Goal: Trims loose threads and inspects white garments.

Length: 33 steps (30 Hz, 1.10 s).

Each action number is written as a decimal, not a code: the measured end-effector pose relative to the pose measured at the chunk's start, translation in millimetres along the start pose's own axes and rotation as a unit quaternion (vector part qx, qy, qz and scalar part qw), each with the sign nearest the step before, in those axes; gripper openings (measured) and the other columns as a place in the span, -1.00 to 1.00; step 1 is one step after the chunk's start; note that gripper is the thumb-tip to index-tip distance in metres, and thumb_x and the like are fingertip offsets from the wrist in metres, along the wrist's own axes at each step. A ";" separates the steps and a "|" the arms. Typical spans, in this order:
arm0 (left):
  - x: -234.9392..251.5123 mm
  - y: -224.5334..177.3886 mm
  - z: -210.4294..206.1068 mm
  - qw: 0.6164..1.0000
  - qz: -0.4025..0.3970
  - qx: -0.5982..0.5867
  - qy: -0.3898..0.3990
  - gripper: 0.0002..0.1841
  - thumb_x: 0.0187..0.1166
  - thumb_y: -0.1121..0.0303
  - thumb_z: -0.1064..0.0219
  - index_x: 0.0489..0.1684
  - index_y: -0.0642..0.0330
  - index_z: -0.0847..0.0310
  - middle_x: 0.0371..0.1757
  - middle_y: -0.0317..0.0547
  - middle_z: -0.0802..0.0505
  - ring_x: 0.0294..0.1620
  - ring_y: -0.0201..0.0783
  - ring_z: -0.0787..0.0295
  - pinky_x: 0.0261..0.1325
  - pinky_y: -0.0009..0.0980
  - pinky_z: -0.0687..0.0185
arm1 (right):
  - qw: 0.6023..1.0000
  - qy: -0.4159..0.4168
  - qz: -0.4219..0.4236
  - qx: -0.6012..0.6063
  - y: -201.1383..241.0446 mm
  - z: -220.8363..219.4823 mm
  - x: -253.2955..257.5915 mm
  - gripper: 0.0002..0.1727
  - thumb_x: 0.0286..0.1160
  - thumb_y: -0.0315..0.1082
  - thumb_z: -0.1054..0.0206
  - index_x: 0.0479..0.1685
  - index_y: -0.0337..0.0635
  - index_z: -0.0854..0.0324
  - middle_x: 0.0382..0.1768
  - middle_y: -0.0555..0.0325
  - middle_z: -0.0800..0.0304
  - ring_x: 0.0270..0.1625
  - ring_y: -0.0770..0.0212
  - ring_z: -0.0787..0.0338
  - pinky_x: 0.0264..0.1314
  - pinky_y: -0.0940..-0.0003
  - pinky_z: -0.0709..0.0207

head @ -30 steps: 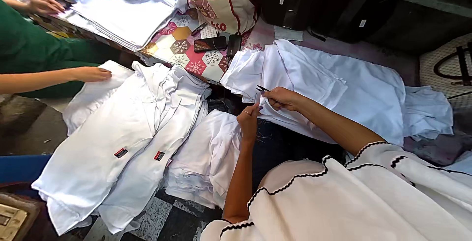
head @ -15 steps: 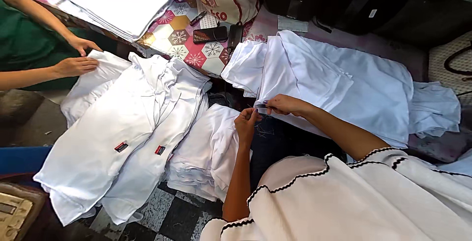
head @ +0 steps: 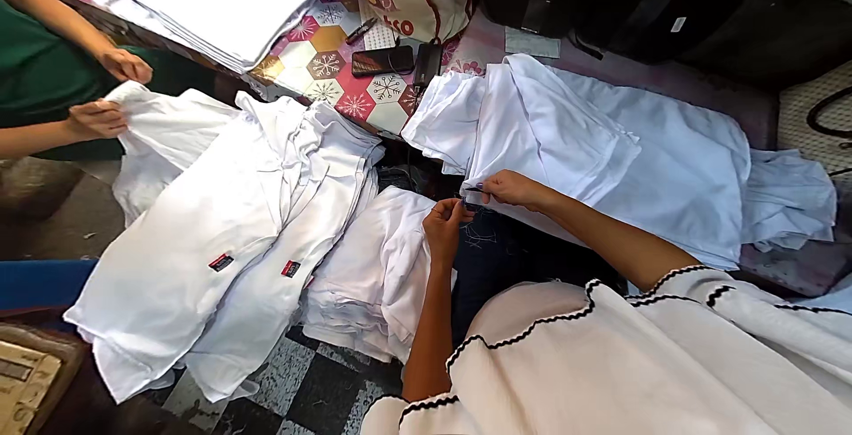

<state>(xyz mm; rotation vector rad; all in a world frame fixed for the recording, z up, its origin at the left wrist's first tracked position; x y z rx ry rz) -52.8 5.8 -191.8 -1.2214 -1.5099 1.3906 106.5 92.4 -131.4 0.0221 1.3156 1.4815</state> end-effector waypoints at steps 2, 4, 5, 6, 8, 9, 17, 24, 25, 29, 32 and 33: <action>0.4 4.0 18.5 0.987 0.047 0.152 0.020 -0.87 0.62 0.54 -0.31 -0.14 0.50 -0.71 -0.36 0.00 -0.91 -0.36 -0.27 -0.92 -0.11 -0.35 -0.88 | 0.996 -0.030 0.059 -0.065 2.9 4.7 -6.3 -0.47 0.92 -0.14 0.03 -0.37 -0.24 -0.70 -0.69 0.29 -0.31 -0.62 0.37 -0.30 -0.45 0.38 -0.25; 2.0 10.6 40.7 0.936 0.106 0.328 0.065 -0.73 0.61 0.40 -0.36 0.03 0.50 -0.74 -0.02 0.26 -0.87 0.05 0.04 -0.84 0.27 -0.03 -0.66 | 0.977 -0.087 0.140 -0.136 12.4 10.5 -18.8 -0.50 0.90 -0.15 0.00 -0.25 -0.29 -0.75 -0.53 0.04 -0.59 -0.41 0.09 -0.59 -0.22 0.03 -0.48; 3.4 14.5 45.5 0.927 0.116 0.348 0.073 -0.64 0.57 0.36 -0.41 0.14 0.53 -0.69 0.17 0.41 -0.78 0.24 0.22 -0.74 0.40 0.11 -0.55 | 0.960 -0.133 0.185 -0.163 16.0 10.5 -22.1 -0.55 0.85 -0.12 -0.10 -0.19 -0.28 -0.76 -0.51 -0.02 -0.67 -0.39 -0.01 -0.68 -0.22 -0.08 -0.53; 5.7 17.4 42.8 0.935 0.114 0.328 0.069 -0.52 0.52 0.31 -0.48 0.24 0.58 -0.61 0.30 0.51 -0.70 0.35 0.30 -0.66 0.46 0.14 -0.50 | 0.937 -0.179 0.226 -0.195 18.2 7.7 -21.1 -0.61 0.74 -0.08 -0.26 -0.11 -0.27 -0.77 -0.50 -0.04 -0.73 -0.40 -0.06 -0.75 -0.25 -0.13 -0.58; 12.5 24.1 13.3 0.971 0.126 0.196 0.062 -0.29 0.43 0.31 -0.57 0.49 0.57 -0.37 0.44 0.47 -0.60 0.35 0.14 -0.69 0.38 -0.05 -0.65 | 0.905 -0.224 0.258 -0.255 17.8 -4.7 -8.7 -0.60 0.51 -0.06 -0.50 0.06 -0.22 -0.79 -0.44 -0.08 -0.83 -0.37 -0.14 -0.83 -0.26 -0.22 -0.62; 15.7 29.6 -7.6 0.980 0.152 0.109 0.065 -0.22 0.43 0.39 -0.57 0.61 0.48 -0.22 0.45 0.39 -0.59 0.22 0.02 -0.77 0.23 -0.15 -0.77 | 0.903 -0.218 0.253 -0.268 14.6 -11.3 -0.6 -0.65 0.49 -0.15 -0.52 0.08 -0.20 -0.80 -0.40 -0.11 -0.86 -0.31 -0.19 -0.86 -0.22 -0.27 -0.62; 24.5 30.8 11.4 0.966 0.062 0.250 0.015 -0.74 0.61 0.44 -0.35 0.07 0.51 -0.72 -0.08 0.23 -0.89 -0.12 -0.07 -0.89 0.10 -0.12 -0.79 | 0.869 -0.482 0.104 -0.040 -31.9 174.4 -125.0 -0.65 0.63 -0.31 -0.34 0.24 -0.38 -0.68 -0.02 -0.23 -0.81 -0.06 0.06 -0.76 0.16 0.07 -0.62; 78.9 -36.7 -89.5 0.884 -0.285 0.362 0.077 -0.68 0.68 0.35 -0.29 0.23 0.37 -0.74 0.46 0.32 -0.69 0.55 0.28 -0.54 0.61 0.17 -0.38 | 0.838 -0.527 0.117 -0.079 -30.6 149.6 -140.5 -0.70 0.62 -0.38 -0.28 0.12 -0.45 -0.68 -0.39 -0.09 -0.71 -0.42 0.18 -0.59 -0.23 0.17 -0.53; 91.1 -35.1 -107.5 0.867 -0.262 0.413 0.098 -0.60 0.72 0.24 -0.27 0.36 0.31 -0.68 0.58 0.32 -0.59 0.65 0.36 -0.39 0.65 0.29 -0.22 | 0.851 -0.503 0.103 -0.112 -36.5 141.3 -117.9 -0.70 0.62 -0.32 -0.32 0.12 -0.37 -0.73 -0.39 -0.12 -0.76 -0.40 0.02 -0.69 -0.22 -0.03 -0.58; 122.5 -21.1 -158.0 0.805 -0.164 0.560 0.109 -0.34 0.78 0.02 -0.12 0.78 0.23 -0.23 0.78 0.55 -0.19 0.73 0.75 0.09 0.50 0.78 0.33 | 0.875 -0.440 -0.045 -0.195 -99.3 148.9 -42.8 -0.58 0.73 -0.10 -0.25 0.29 -0.25 -0.67 -0.07 -0.36 -0.86 0.07 -0.46 -0.82 0.09 -0.49 -0.53; 144.5 -24.0 -180.9 0.796 -0.152 0.581 0.082 -0.41 0.76 0.20 -0.19 0.70 0.35 -0.32 0.61 0.60 -0.42 0.60 0.64 -0.26 0.39 0.61 -0.14 | 0.874 -0.440 -0.077 -0.190 -129.0 172.0 -20.0 -0.53 0.80 -0.01 -0.13 0.28 -0.24 -0.66 -0.10 -0.32 -0.86 0.05 -0.41 -0.84 0.09 -0.42 -0.57; 154.5 -26.0 -187.7 0.807 -0.139 0.569 0.076 -0.47 0.71 0.30 -0.23 0.63 0.36 -0.43 0.54 0.58 -0.50 0.55 0.56 -0.37 0.39 0.48 -0.28 | 0.874 -0.440 -0.074 -0.193 -131.0 177.3 -16.5 -0.52 0.81 0.01 -0.13 0.26 -0.23 -0.66 -0.11 -0.31 -0.87 0.04 -0.39 -0.85 0.08 -0.39 -0.58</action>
Point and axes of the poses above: each hand's wrist, its own x-axis towards the middle knuckle, its own z-axis out of the back of the hand, y = z × x, the point moved 3 cm from there along x, towards the middle knuckle
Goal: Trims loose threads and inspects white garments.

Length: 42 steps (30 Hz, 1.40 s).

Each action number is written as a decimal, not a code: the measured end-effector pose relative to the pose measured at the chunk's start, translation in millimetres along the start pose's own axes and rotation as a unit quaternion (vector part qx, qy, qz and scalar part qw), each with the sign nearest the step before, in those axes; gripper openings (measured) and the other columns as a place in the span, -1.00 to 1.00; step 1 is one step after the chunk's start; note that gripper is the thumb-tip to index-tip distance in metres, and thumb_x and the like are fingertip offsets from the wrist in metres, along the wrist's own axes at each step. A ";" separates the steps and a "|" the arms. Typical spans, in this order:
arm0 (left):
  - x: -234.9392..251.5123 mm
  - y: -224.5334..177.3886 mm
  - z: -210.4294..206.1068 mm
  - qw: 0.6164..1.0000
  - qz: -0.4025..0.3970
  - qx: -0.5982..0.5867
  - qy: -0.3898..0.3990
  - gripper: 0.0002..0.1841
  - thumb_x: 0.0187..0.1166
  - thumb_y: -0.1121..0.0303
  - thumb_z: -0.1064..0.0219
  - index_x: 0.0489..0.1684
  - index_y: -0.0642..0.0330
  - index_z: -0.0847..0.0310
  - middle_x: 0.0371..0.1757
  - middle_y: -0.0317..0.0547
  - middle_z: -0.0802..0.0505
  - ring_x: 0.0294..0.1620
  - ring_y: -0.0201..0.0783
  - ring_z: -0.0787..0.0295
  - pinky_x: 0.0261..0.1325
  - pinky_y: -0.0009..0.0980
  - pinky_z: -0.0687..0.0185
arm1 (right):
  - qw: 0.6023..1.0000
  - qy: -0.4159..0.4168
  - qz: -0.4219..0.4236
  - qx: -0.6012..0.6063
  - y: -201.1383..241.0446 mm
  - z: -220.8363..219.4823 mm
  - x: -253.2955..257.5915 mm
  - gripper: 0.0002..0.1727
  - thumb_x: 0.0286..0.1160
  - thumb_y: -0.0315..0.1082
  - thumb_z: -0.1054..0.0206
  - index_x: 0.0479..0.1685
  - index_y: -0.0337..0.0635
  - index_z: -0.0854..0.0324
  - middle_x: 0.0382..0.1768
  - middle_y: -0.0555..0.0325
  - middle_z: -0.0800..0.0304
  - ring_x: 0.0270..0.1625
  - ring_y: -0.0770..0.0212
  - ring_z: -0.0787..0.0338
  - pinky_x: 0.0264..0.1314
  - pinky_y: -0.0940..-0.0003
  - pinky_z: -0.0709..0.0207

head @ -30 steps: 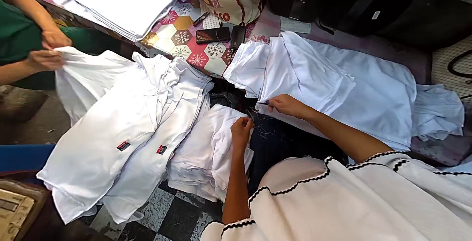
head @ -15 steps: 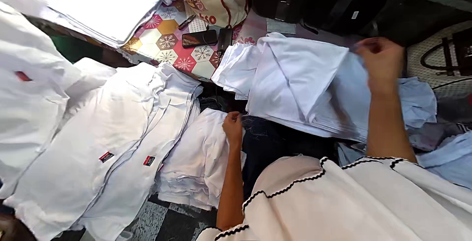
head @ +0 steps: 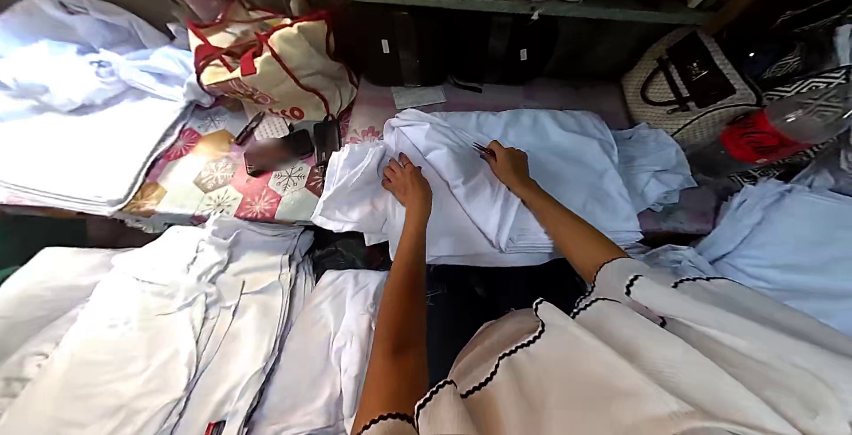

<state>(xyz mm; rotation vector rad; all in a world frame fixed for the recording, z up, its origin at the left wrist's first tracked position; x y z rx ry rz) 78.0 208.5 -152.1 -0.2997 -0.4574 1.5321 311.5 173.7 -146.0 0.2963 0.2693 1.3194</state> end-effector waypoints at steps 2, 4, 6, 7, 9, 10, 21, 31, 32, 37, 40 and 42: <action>19.0 -3.0 -3.2 0.999 0.009 -0.044 0.008 -0.57 0.65 0.49 -0.21 0.48 0.38 -0.57 0.46 0.54 -0.56 0.48 0.43 -0.51 0.41 0.26 -0.50 | 1.000 -0.005 0.012 0.004 -3.1 -2.9 8.3 -0.52 0.80 0.01 -0.13 0.25 -0.23 -0.67 -0.14 -0.29 -0.87 0.02 -0.38 -0.85 0.07 -0.37 -0.59; 37.4 -4.4 -9.9 0.998 0.002 -0.064 0.005 -0.61 0.62 0.57 -0.16 0.39 0.39 -0.64 0.44 0.48 -0.59 0.45 0.34 -0.58 0.40 0.16 -0.57 | 1.000 -0.019 0.019 0.008 -5.9 -5.1 17.9 -0.55 0.79 -0.01 -0.16 0.22 -0.22 -0.69 -0.17 -0.28 -0.88 -0.02 -0.36 -0.86 0.03 -0.36 -0.60; 54.9 -7.2 -15.0 0.997 -0.010 -0.073 -0.002 -0.62 0.62 0.59 -0.14 0.35 0.39 -0.67 0.42 0.44 -0.62 0.45 0.29 -0.60 0.42 0.12 -0.57 | 1.000 -0.025 0.013 0.010 -6.8 -4.1 27.6 -0.55 0.80 -0.02 -0.15 0.24 -0.22 -0.68 -0.15 -0.29 -0.87 0.01 -0.38 -0.86 0.05 -0.38 -0.58; 61.1 -8.7 -15.2 0.997 -0.011 -0.075 0.001 -0.62 0.61 0.59 -0.14 0.36 0.38 -0.67 0.43 0.43 -0.62 0.46 0.28 -0.60 0.43 0.11 -0.57 | 0.999 -0.030 0.011 0.013 -7.2 -3.9 31.1 -0.55 0.80 -0.02 -0.15 0.23 -0.22 -0.69 -0.13 -0.29 -0.88 0.02 -0.38 -0.86 0.06 -0.39 -0.58; 69.3 -8.3 -11.0 0.996 -0.013 -0.081 0.030 -0.61 0.63 0.55 -0.16 0.40 0.36 -0.65 0.48 0.43 -0.60 0.50 0.29 -0.57 0.47 0.11 -0.55 | 0.999 -0.040 0.016 0.027 -8.8 -2.4 35.0 -0.55 0.78 -0.03 -0.16 0.20 -0.25 -0.70 -0.11 -0.29 -0.87 0.03 -0.39 -0.85 0.07 -0.43 -0.56; 69.7 -4.2 -6.2 0.994 -0.027 -0.096 0.051 -0.61 0.65 0.49 -0.20 0.43 0.36 -0.62 0.49 0.44 -0.58 0.52 0.30 -0.54 0.50 0.14 -0.52 | 0.998 -0.044 0.021 0.035 -10.6 -2.3 35.7 -0.54 0.77 -0.03 -0.17 0.18 -0.26 -0.71 -0.10 -0.28 -0.87 0.03 -0.39 -0.85 0.08 -0.44 -0.55; -145.1 158.0 3.3 0.974 -0.186 -0.125 -0.033 -0.89 0.53 0.55 -0.38 -0.23 0.40 -0.83 -0.06 0.19 -0.88 0.12 0.14 -0.83 0.29 0.07 -0.68 | 0.949 0.079 0.223 0.207 95.7 -12.6 -118.8 -0.72 0.54 -0.21 -0.48 -0.07 -0.28 -0.75 -0.44 -0.07 -0.77 -0.43 -0.04 -0.76 -0.31 -0.12 -0.65; -151.4 122.0 -14.2 0.960 -0.177 -0.126 -0.175 -0.85 0.51 0.47 -0.40 -0.10 0.26 -0.87 0.18 0.21 -0.83 0.35 0.20 -0.71 0.41 0.06 -0.60 | 0.958 0.183 0.221 0.025 94.0 -42.3 -129.9 -0.73 0.64 -0.31 -0.29 0.07 -0.35 -0.70 -0.28 -0.26 -0.84 -0.16 -0.32 -0.86 -0.08 -0.33 -0.60; -147.2 122.7 -11.2 0.954 -0.185 -0.147 -0.183 -0.85 0.52 0.50 -0.37 -0.15 0.28 -0.87 0.12 0.17 -0.86 0.31 0.16 -0.74 0.39 0.01 -0.63 | 0.954 0.223 0.189 0.070 91.9 -34.6 -124.8 -0.72 0.67 -0.29 -0.30 0.10 -0.35 -0.70 -0.24 -0.26 -0.83 -0.10 -0.27 -0.84 0.03 -0.31 -0.60; -148.7 106.5 25.4 0.918 -0.169 -0.267 -0.239 -0.89 0.41 0.60 -0.40 -0.21 0.42 -0.78 -0.04 0.18 -0.87 0.12 0.00 -0.82 0.27 -0.21 -0.70 | 0.964 0.172 0.171 0.108 90.7 -17.9 -125.7 -0.58 0.47 -0.19 -0.54 0.11 -0.34 -0.66 -0.29 -0.17 -0.78 -0.22 -0.18 -0.79 -0.12 -0.25 -0.59; -148.5 89.3 38.8 0.908 -0.152 -0.251 -0.298 -0.93 0.40 0.64 -0.39 -0.26 0.44 -0.74 -0.09 0.19 -0.83 -0.01 -0.08 -0.83 0.10 -0.34 -0.76 | 0.966 0.027 0.256 0.020 101.4 -31.9 -140.2 -0.64 0.36 -0.32 -0.48 0.06 -0.36 -0.65 -0.34 -0.20 -0.83 -0.35 -0.29 -0.84 -0.40 -0.27 -0.58; -145.7 94.3 34.7 0.902 -0.182 -0.221 -0.323 -0.95 0.43 0.65 -0.37 -0.28 0.44 -0.75 -0.07 0.21 -0.82 0.08 0.01 -0.80 0.22 -0.26 -0.72 | 0.956 -0.060 0.286 0.011 98.5 -26.5 -141.1 -0.75 0.33 -0.45 -0.41 -0.04 -0.38 -0.67 -0.43 -0.18 -0.80 -0.48 -0.26 -0.81 -0.53 -0.20 -0.56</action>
Point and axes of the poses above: each hand's wrist, its own x-axis towards the middle knuckle, its own z-axis out of the back of the hand, y = z × x, the point moved 3 cm from there along x, towards the middle knuckle
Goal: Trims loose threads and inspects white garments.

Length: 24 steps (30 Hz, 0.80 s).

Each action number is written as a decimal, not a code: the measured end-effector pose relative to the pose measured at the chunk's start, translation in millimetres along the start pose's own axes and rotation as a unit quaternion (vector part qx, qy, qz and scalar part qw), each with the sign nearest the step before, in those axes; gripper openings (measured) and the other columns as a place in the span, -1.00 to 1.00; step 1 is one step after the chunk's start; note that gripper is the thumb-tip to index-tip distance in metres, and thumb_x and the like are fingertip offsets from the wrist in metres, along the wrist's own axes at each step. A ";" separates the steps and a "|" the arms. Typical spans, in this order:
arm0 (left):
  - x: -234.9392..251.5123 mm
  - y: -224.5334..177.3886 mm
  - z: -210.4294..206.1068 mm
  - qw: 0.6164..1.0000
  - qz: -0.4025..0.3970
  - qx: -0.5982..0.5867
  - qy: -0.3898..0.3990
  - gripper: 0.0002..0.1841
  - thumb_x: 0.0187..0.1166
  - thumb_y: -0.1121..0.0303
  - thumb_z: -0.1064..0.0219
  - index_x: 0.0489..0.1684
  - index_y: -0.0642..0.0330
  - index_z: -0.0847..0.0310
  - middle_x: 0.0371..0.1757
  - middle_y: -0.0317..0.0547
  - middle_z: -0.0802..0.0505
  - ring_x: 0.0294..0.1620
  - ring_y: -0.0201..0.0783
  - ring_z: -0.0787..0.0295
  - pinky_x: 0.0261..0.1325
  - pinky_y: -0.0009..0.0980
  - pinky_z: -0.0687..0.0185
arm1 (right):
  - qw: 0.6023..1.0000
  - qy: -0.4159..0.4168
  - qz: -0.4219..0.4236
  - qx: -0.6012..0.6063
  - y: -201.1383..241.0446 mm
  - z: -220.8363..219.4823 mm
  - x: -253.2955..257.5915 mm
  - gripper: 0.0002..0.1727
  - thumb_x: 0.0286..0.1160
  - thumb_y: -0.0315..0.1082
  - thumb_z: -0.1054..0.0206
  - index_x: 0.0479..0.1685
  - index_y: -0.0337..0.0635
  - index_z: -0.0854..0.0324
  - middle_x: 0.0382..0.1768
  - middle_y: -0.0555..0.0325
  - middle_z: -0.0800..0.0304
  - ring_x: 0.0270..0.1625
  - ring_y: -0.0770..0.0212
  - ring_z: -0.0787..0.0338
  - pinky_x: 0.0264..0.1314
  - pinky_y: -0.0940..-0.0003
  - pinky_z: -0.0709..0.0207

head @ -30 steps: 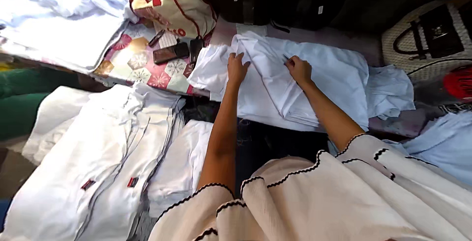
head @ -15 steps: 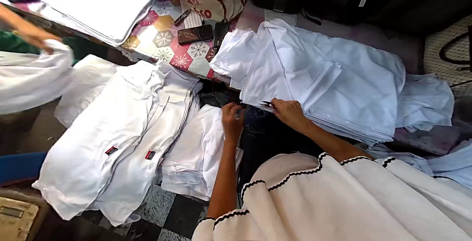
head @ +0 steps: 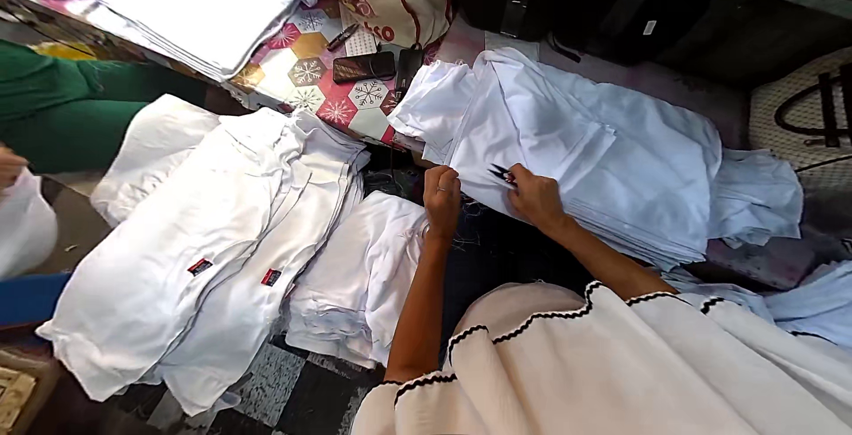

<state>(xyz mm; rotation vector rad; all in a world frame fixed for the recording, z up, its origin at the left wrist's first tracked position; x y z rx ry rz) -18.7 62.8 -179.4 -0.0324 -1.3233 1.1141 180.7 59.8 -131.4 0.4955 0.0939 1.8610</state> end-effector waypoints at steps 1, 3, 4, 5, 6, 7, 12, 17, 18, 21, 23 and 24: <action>-6.9 7.4 -2.3 1.000 -0.011 0.010 0.014 -0.94 0.44 0.65 -0.35 -0.28 0.43 -0.75 -0.07 0.22 -0.82 0.09 0.05 -0.79 0.23 -0.23 -0.71 | 1.000 -0.014 0.008 -0.017 -4.9 7.2 -0.4 -0.77 0.32 -0.48 -0.39 -0.06 -0.38 -0.67 -0.43 -0.17 -0.79 -0.49 -0.24 -0.80 -0.55 -0.18 -0.56; -33.7 23.6 -8.1 0.995 0.018 0.030 0.095 -0.91 0.49 0.65 -0.32 -0.25 0.43 -0.77 -0.07 0.22 -0.84 0.09 0.11 -0.81 0.22 -0.13 -0.73 | 0.997 0.052 0.001 -0.061 -18.2 18.9 -6.4 -0.76 0.37 -0.47 -0.41 -0.01 -0.39 -0.66 -0.34 -0.23 -0.80 -0.42 -0.30 -0.81 -0.46 -0.22 -0.57; -47.8 30.0 -9.8 0.986 0.059 0.038 0.154 -0.88 0.54 0.64 -0.29 -0.21 0.44 -0.78 -0.04 0.23 -0.85 0.11 0.14 -0.81 0.24 -0.06 -0.72 | 0.989 0.123 -0.021 -0.082 -24.6 22.2 -9.8 -0.74 0.44 -0.43 -0.40 0.04 -0.38 -0.65 -0.27 -0.28 -0.80 -0.33 -0.35 -0.82 -0.35 -0.28 -0.57; -58.9 34.7 -9.5 0.970 0.113 0.041 0.211 -0.83 0.60 0.62 -0.24 -0.14 0.45 -0.80 0.01 0.25 -0.85 0.17 0.18 -0.79 0.30 0.01 -0.68 | 0.977 0.186 -0.046 -0.095 -30.6 25.5 -12.2 -0.70 0.51 -0.35 -0.39 0.10 -0.36 -0.64 -0.22 -0.30 -0.81 -0.25 -0.37 -0.82 -0.26 -0.31 -0.55; -66.4 35.4 -6.4 0.955 0.163 0.042 0.242 -0.79 0.63 0.58 -0.22 -0.06 0.45 -0.81 0.06 0.29 -0.85 0.23 0.22 -0.77 0.35 0.06 -0.64 | 0.966 0.229 -0.070 -0.096 -35.0 30.8 -13.6 -0.66 0.55 -0.26 -0.39 0.14 -0.33 -0.63 -0.20 -0.28 -0.81 -0.20 -0.37 -0.83 -0.21 -0.33 -0.55; -69.6 31.1 -1.8 0.953 0.194 0.041 0.229 -0.78 0.63 0.55 -0.23 -0.03 0.44 -0.82 0.07 0.31 -0.84 0.22 0.22 -0.77 0.35 0.07 -0.64 | 0.956 0.263 -0.101 -0.082 -37.2 38.6 -13.2 -0.59 0.59 -0.15 -0.40 0.20 -0.29 -0.61 -0.18 -0.27 -0.82 -0.12 -0.37 -0.82 -0.12 -0.36 -0.54; -49.3 -28.7 -4.7 0.969 0.218 -0.031 0.114 -0.81 0.45 0.46 -0.49 -0.20 0.47 -0.81 0.01 0.32 -0.80 0.15 0.14 -0.76 0.24 -0.07 -0.70 | 0.942 0.261 -0.143 0.156 -12.5 47.0 -7.0 -0.64 0.83 -0.19 -0.15 0.07 -0.36 -0.67 -0.33 -0.18 -0.74 -0.24 -0.12 -0.74 -0.06 -0.17 -0.57; -53.3 -19.9 -60.1 0.966 0.212 -0.027 0.148 -0.85 0.46 0.53 -0.48 -0.19 0.50 -0.80 0.05 0.33 -0.78 0.26 0.25 -0.69 0.37 0.03 -0.61 | 0.864 0.320 -0.240 0.305 -6.7 -10.6 -11.3 -0.57 0.92 -0.16 0.02 0.11 -0.36 -0.62 -0.44 0.13 -0.49 -0.48 0.32 -0.41 -0.33 0.36 -0.38; -54.9 -16.3 -66.1 0.972 0.193 -0.023 0.134 -0.92 0.46 0.60 -0.43 -0.28 0.50 -0.80 0.00 0.31 -0.80 0.22 0.24 -0.71 0.34 0.01 -0.63 | 0.854 0.318 -0.265 0.316 -9.1 -15.9 -12.4 -0.56 0.92 -0.15 0.04 0.13 -0.36 -0.61 -0.46 0.15 -0.47 -0.50 0.35 -0.39 -0.36 0.39 -0.35; -57.1 -8.3 -66.2 0.978 0.175 -0.054 0.102 -0.97 0.38 0.66 -0.44 -0.40 0.47 -0.79 -0.06 0.26 -0.81 0.14 0.16 -0.75 0.26 -0.07 -0.68 | 0.820 0.290 -0.333 0.364 -10.4 -17.1 -15.5 -0.51 0.94 -0.07 0.11 0.10 -0.28 -0.62 -0.56 0.31 -0.36 -0.61 0.44 -0.29 -0.50 0.52 -0.24; -58.7 -5.7 -55.9 0.965 0.216 -0.101 0.114 -0.96 0.37 0.62 -0.46 -0.36 0.47 -0.78 0.03 0.26 -0.81 0.21 0.11 -0.74 0.29 -0.09 -0.67 | 0.784 0.281 -0.373 0.409 -8.6 -13.9 -17.1 -0.42 0.94 0.03 0.21 -0.04 -0.21 -0.62 -0.65 0.40 -0.27 -0.69 0.49 -0.21 -0.60 0.58 -0.16; -59.2 -5.8 -49.3 0.953 0.247 -0.121 0.125 -0.94 0.38 0.59 -0.46 -0.35 0.46 -0.78 0.08 0.25 -0.80 0.25 0.06 -0.73 0.31 -0.11 -0.66 | 0.768 0.285 -0.385 0.425 -8.7 -11.8 -17.7 -0.41 0.95 0.04 0.23 -0.08 -0.20 -0.62 -0.68 0.42 -0.27 -0.71 0.49 -0.20 -0.62 0.59 -0.14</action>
Point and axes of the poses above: each hand's wrist, its own x-axis towards the middle knuckle, its own z-axis out of the back of the hand, y = z × x, the point moved 3 cm from there along x, towards the middle knuckle
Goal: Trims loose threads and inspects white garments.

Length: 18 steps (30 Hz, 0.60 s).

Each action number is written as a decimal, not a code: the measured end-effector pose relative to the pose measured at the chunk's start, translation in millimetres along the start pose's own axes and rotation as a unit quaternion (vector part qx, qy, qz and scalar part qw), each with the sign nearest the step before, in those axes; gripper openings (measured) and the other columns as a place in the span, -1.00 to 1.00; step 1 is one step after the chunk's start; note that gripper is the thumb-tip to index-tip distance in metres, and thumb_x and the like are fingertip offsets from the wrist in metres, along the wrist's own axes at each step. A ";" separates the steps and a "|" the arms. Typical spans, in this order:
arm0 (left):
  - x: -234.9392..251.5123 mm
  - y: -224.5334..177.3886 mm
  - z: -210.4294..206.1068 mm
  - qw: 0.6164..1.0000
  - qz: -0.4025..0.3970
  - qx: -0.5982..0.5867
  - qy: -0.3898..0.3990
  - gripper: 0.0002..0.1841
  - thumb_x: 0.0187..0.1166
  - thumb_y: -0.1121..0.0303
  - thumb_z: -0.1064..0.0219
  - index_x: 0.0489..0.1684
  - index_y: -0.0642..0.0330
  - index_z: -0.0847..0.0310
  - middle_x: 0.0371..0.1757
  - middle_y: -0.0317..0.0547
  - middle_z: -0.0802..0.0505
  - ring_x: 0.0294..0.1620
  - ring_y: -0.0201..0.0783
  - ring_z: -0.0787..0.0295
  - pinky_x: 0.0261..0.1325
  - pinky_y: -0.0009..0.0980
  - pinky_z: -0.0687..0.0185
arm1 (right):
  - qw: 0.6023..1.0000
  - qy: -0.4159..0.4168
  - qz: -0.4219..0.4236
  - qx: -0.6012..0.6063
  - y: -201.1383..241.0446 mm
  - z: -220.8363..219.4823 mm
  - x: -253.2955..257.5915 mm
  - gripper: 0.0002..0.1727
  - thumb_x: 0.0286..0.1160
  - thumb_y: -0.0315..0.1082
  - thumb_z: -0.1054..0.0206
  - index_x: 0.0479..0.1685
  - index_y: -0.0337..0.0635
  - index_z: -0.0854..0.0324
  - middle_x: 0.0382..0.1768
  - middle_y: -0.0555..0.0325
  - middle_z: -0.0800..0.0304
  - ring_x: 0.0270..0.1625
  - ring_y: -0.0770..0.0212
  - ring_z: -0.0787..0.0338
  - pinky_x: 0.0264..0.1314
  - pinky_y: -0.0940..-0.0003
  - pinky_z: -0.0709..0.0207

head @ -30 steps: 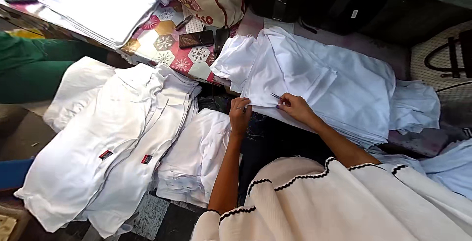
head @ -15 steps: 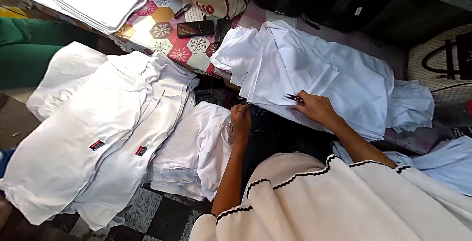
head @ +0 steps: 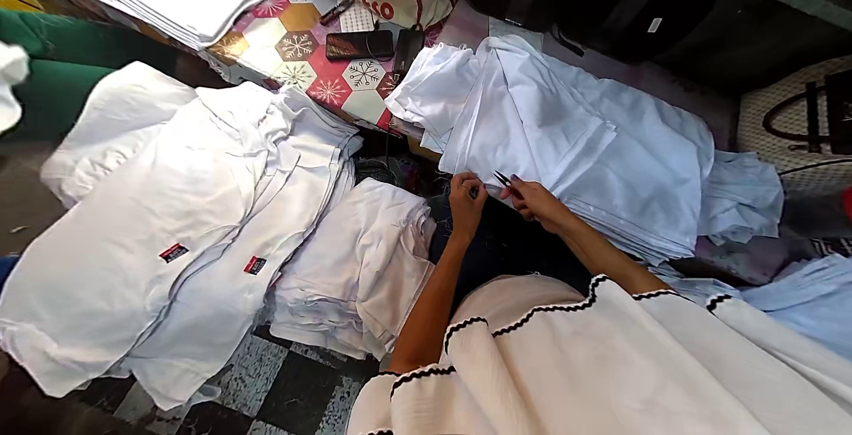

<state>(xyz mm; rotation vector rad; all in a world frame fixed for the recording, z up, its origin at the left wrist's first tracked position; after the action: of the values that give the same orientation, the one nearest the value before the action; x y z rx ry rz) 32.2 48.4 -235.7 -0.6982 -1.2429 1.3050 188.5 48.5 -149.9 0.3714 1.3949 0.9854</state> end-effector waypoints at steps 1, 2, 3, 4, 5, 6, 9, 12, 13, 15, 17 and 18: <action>-2.2 -1.2 5.9 0.999 0.031 -0.019 0.010 -0.92 0.38 0.57 -0.46 -0.34 0.45 -0.78 0.12 0.23 -0.79 0.26 0.01 -0.72 0.31 -0.13 -0.66 | 1.000 0.014 -0.012 0.011 0.3 1.1 -2.1 -0.42 0.95 0.02 0.23 -0.10 -0.20 -0.62 -0.69 0.43 -0.26 -0.73 0.50 -0.18 -0.64 0.60 -0.13; -4.7 -2.1 11.1 0.998 0.058 -0.034 0.017 -0.91 0.40 0.54 -0.46 -0.33 0.44 -0.77 0.16 0.21 -0.78 0.25 -0.04 -0.72 0.28 -0.17 -0.66 | 0.999 0.031 -0.023 0.013 -0.2 1.5 -4.0 -0.43 0.96 0.00 0.23 -0.11 -0.19 -0.61 -0.71 0.44 -0.25 -0.75 0.51 -0.17 -0.66 0.61 -0.12; -7.4 -3.1 15.4 0.995 0.080 -0.049 0.019 -0.91 0.40 0.53 -0.47 -0.32 0.42 -0.76 0.17 0.18 -0.77 0.22 -0.09 -0.72 0.25 -0.22 -0.67 | 0.998 0.049 -0.034 0.010 -1.6 0.9 -5.5 -0.44 0.95 0.00 0.23 -0.13 -0.17 -0.60 -0.72 0.46 -0.23 -0.76 0.52 -0.16 -0.68 0.61 -0.10; -9.6 -3.8 18.4 0.994 0.094 -0.060 0.015 -0.92 0.40 0.53 -0.47 -0.33 0.40 -0.76 0.16 0.15 -0.76 0.16 -0.14 -0.72 0.20 -0.27 -0.68 | 0.997 0.066 -0.043 0.006 -3.1 -0.7 -6.5 -0.45 0.95 0.00 0.23 -0.15 -0.15 -0.59 -0.73 0.47 -0.22 -0.77 0.52 -0.15 -0.68 0.62 -0.10; -11.1 -4.5 20.5 0.992 0.104 -0.071 0.013 -0.93 0.39 0.53 -0.47 -0.34 0.39 -0.76 0.13 0.12 -0.76 0.12 -0.18 -0.72 0.17 -0.31 -0.68 | 0.996 0.078 -0.048 0.006 -4.1 -3.0 -6.7 -0.45 0.96 -0.01 0.24 -0.14 -0.15 -0.58 -0.74 0.47 -0.21 -0.77 0.53 -0.15 -0.69 0.62 -0.09; -12.1 -5.3 21.8 0.991 0.109 -0.080 0.011 -0.93 0.39 0.53 -0.47 -0.35 0.38 -0.75 0.10 0.09 -0.75 0.09 -0.22 -0.71 0.15 -0.35 -0.68 | 0.995 0.085 -0.050 0.008 -4.4 -5.7 -6.2 -0.46 0.96 -0.02 0.24 -0.13 -0.16 -0.58 -0.74 0.47 -0.21 -0.77 0.53 -0.15 -0.68 0.62 -0.09; -14.0 -6.9 23.0 0.989 0.102 -0.104 0.009 -0.94 0.37 0.54 -0.48 -0.38 0.37 -0.74 0.04 0.06 -0.74 0.05 -0.25 -0.71 0.12 -0.38 -0.68 | 0.995 0.089 -0.050 0.015 -2.6 -13.5 0.0 -0.47 0.96 -0.05 0.22 -0.16 -0.17 -0.58 -0.75 0.47 -0.21 -0.77 0.54 -0.15 -0.68 0.63 -0.09; -12.7 -7.8 23.7 0.989 0.092 -0.118 0.015 -0.93 0.35 0.55 -0.47 -0.37 0.40 -0.73 0.02 0.08 -0.74 0.04 -0.23 -0.72 0.14 -0.34 -0.70 | 0.996 0.082 -0.040 0.023 1.8 -18.3 6.8 -0.49 0.95 -0.05 0.19 -0.22 -0.15 -0.57 -0.76 0.47 -0.21 -0.77 0.54 -0.15 -0.68 0.64 -0.07; -12.2 -8.2 24.4 0.988 0.093 -0.118 0.017 -0.93 0.35 0.55 -0.48 -0.37 0.39 -0.73 0.01 0.07 -0.74 0.05 -0.24 -0.71 0.14 -0.35 -0.69 | 0.996 0.081 -0.036 0.026 2.7 -19.0 8.5 -0.50 0.95 -0.05 0.17 -0.24 -0.14 -0.56 -0.76 0.47 -0.21 -0.77 0.54 -0.15 -0.68 0.64 -0.07; -11.7 -7.3 25.8 0.989 0.094 -0.114 0.016 -0.94 0.36 0.54 -0.48 -0.38 0.37 -0.74 0.01 0.06 -0.75 0.05 -0.25 -0.71 0.13 -0.35 -0.68 | 0.996 0.074 -0.033 0.035 2.5 -21.0 11.1 -0.52 0.94 -0.06 0.14 -0.27 -0.13 -0.55 -0.76 0.47 -0.22 -0.78 0.54 -0.15 -0.69 0.64 -0.07; -12.1 -5.4 26.0 0.989 0.096 -0.114 0.014 -0.94 0.35 0.54 -0.47 -0.39 0.36 -0.74 0.01 0.04 -0.75 0.06 -0.26 -0.70 0.13 -0.36 -0.67 | 0.997 0.057 -0.032 0.043 0.5 -23.1 11.7 -0.54 0.94 -0.10 0.12 -0.27 -0.14 -0.55 -0.76 0.47 -0.22 -0.78 0.55 -0.15 -0.69 0.65 -0.07; -12.7 -4.8 25.9 0.989 0.098 -0.112 0.014 -0.94 0.35 0.55 -0.47 -0.39 0.37 -0.73 0.02 0.05 -0.75 0.06 -0.25 -0.70 0.14 -0.36 -0.67 | 0.997 0.050 -0.029 0.043 -0.9 -23.5 11.8 -0.56 0.95 -0.14 0.12 -0.27 -0.16 -0.54 -0.75 0.47 -0.21 -0.77 0.55 -0.15 -0.68 0.65 -0.07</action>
<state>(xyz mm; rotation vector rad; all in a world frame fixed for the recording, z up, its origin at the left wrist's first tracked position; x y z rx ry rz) 11.8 28.9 -227.9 -1.0187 -1.3362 1.3201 165.6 49.4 -162.8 0.3468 1.5351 0.9076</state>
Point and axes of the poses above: each hand's wrist, its own x-axis towards the middle knuckle, its own z-axis out of the back of the hand, y = z × x, the point moved 3 cm from there along x, towards the middle knuckle
